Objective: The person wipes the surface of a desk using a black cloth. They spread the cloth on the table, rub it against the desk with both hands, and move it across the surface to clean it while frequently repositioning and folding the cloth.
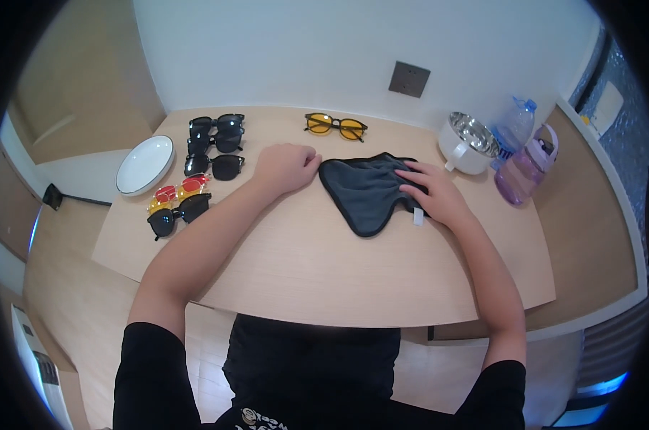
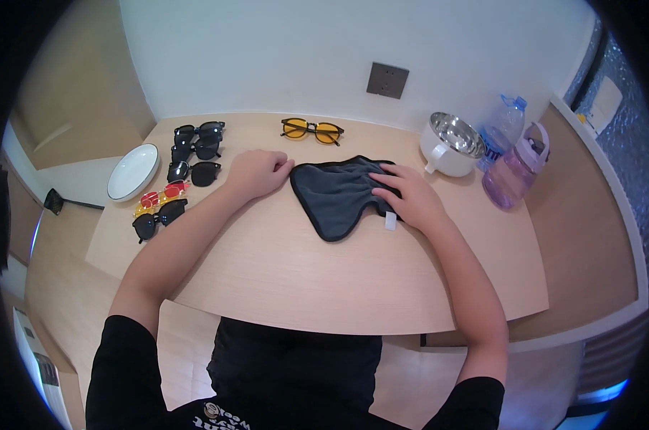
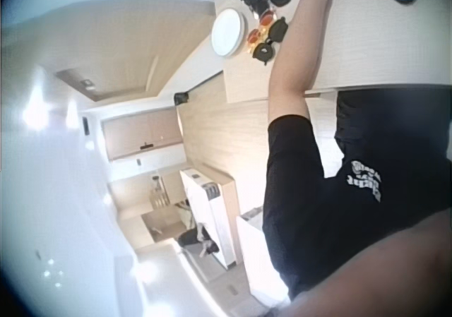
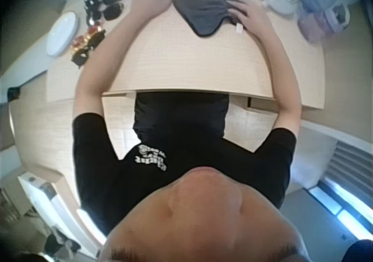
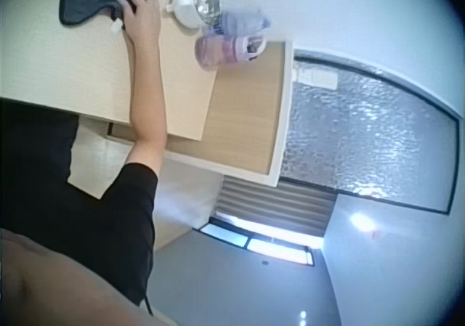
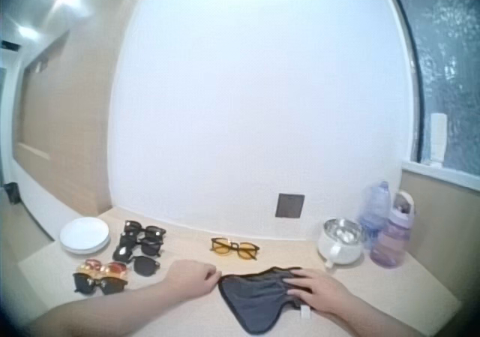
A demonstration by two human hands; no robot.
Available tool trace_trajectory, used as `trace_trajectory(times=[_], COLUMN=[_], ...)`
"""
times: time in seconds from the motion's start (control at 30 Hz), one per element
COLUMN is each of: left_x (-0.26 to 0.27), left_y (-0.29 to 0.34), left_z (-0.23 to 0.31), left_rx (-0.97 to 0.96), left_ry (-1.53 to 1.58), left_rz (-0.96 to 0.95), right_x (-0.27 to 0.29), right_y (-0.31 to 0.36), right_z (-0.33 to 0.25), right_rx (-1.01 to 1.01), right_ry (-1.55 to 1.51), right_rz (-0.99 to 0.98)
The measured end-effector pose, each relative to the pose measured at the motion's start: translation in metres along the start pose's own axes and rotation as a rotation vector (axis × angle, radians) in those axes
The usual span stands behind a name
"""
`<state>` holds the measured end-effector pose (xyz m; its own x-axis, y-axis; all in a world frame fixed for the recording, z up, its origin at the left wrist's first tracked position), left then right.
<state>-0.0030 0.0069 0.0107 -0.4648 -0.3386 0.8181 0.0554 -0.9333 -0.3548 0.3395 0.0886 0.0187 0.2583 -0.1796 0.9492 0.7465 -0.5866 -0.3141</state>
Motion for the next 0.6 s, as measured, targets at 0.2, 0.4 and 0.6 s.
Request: trace_trajectory(times=[0.2,0.4,0.6], left_x=[0.004,0.007,0.002], left_y=[0.005,0.001,0.002], left_z=[-0.001,0.002,-0.001], left_rx=[0.049,0.04,-0.012], left_ry=[-0.012,-0.025,0.013], left_rz=[-0.052,-0.071,0.008], right_x=[0.007,0.006,0.005], right_y=[-0.008,-0.017,-0.015], right_z=[-0.037,-0.043,-0.029], right_rx=[-0.14,-0.185,-0.235], right_ry=[-0.007,0.134,0.234], right_rz=[0.105,-0.099,-0.052])
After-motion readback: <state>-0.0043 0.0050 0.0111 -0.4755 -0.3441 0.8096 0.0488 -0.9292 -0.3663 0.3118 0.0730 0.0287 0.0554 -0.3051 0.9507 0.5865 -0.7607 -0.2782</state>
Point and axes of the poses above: each hand's wrist, its own y-axis away from the middle knuckle, its own x-axis out of the back of the hand, z = x × y, the point moved 1 cm from there along -y, towards the middle knuckle, and after that the axes turned 14 degrees about y, right-handed, at the moved point
